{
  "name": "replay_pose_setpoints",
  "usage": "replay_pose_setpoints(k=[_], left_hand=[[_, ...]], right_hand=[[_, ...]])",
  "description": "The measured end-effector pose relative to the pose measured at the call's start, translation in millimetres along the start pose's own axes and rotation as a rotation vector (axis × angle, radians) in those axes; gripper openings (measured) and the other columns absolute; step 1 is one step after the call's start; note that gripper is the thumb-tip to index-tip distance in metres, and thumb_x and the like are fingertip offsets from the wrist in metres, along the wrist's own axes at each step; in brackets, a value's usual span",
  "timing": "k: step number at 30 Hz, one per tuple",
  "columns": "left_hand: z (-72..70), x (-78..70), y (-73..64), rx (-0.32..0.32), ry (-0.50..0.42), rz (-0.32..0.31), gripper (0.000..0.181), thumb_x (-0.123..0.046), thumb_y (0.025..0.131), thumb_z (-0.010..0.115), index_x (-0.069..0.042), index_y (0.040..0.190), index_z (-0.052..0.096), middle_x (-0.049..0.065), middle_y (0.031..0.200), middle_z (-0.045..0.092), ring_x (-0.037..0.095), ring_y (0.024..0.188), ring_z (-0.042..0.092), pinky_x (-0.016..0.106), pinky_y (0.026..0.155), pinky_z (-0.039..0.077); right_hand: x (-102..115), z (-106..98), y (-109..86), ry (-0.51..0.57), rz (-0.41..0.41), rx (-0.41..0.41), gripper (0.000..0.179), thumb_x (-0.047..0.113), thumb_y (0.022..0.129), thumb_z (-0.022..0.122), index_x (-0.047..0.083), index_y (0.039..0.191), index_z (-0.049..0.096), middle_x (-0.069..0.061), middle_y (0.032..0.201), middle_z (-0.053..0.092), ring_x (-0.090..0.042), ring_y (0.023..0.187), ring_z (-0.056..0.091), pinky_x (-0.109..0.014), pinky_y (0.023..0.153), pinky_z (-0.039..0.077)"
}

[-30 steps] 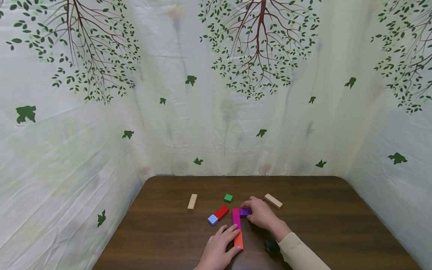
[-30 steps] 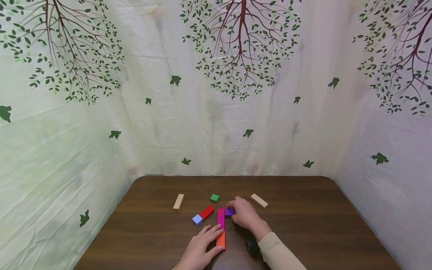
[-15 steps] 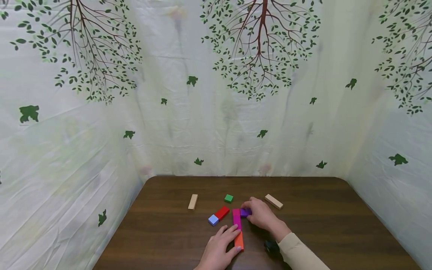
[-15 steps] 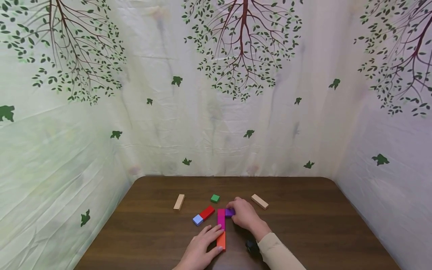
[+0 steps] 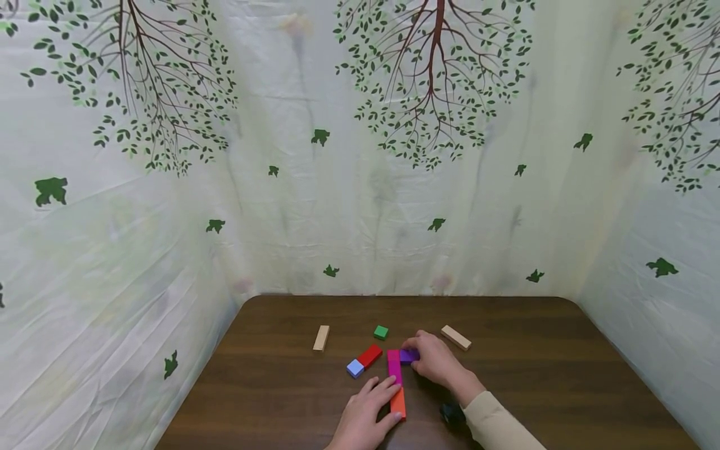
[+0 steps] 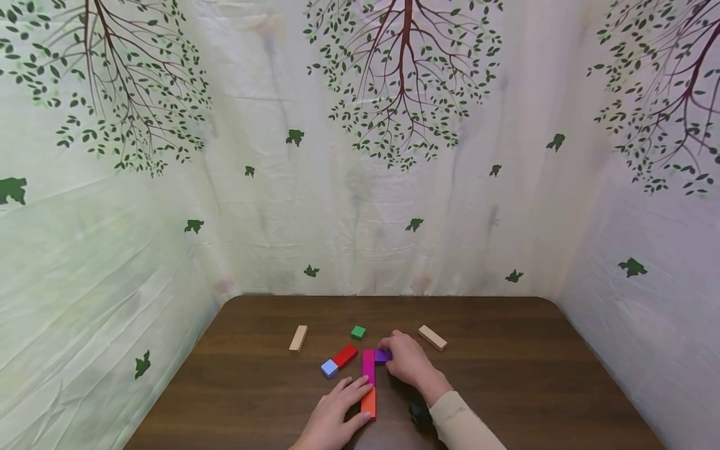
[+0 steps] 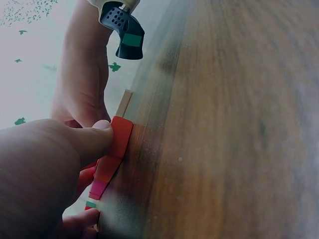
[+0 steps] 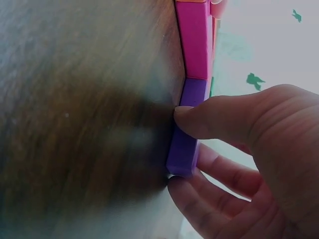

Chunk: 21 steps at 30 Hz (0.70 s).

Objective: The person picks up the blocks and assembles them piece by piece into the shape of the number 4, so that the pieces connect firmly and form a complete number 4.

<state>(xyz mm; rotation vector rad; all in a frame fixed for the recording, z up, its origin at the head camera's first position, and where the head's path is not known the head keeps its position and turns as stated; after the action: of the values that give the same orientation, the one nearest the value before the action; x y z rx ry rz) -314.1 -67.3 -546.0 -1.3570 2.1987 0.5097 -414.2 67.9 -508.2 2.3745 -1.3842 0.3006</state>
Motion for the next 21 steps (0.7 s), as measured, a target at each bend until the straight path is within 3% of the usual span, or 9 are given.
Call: replay_pose_setpoints(k=[10, 14, 21], left_hand=[[0.9, 1.7, 2.4, 0.001, 0.01, 0.009, 0.054, -0.052, 0.094, 0.063, -0.03, 0.143, 0.058, -0.012, 0.15, 0.049, 0.036, 0.139, 0.041, 0.066, 0.097, 0.039], [2.9, 4.5, 3.6, 0.014, -0.001, -0.015, 0.055, -0.053, 0.094, 0.063, -0.031, 0.144, 0.058, -0.012, 0.15, 0.049, 0.037, 0.14, 0.04, 0.067, 0.099, 0.038], [2.1, 3.1, 2.2, 0.008, 0.019, -0.012, 0.055, -0.053, 0.093, 0.064, -0.03, 0.143, 0.058, -0.012, 0.15, 0.049, 0.036, 0.139, 0.04, 0.065, 0.098, 0.039]], right_hand=[[-4, -14, -5.0, 0.071, 0.0, -0.039, 0.033, 0.01, 0.08, 0.083, 0.012, 0.112, 0.076, 0.0, 0.097, 0.062, -0.018, 0.085, 0.06, -0.04, 0.075, 0.052], [-11, -22, -9.9, 0.151, 0.043, -0.058, 0.034, 0.009, 0.082, 0.081, 0.011, 0.115, 0.074, -0.004, 0.103, 0.063, -0.025, 0.095, 0.063, -0.046, 0.081, 0.053], [-31, -41, -22.3, 0.178, 0.149, -0.186, 0.03, 0.012, 0.085, 0.08, 0.012, 0.115, 0.075, -0.003, 0.101, 0.065, -0.024, 0.097, 0.064, -0.046, 0.082, 0.054]])
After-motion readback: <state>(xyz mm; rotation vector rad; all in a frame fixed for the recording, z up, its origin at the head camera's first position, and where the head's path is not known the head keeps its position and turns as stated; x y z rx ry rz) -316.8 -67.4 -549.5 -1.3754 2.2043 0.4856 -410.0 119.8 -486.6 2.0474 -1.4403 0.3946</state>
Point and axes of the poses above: each hand's wrist, its own y-axis towards the middle knuckle, its own z-axis out of the palm, x = y × z, the point moved 9 cm from there along y, towards the middle knuckle
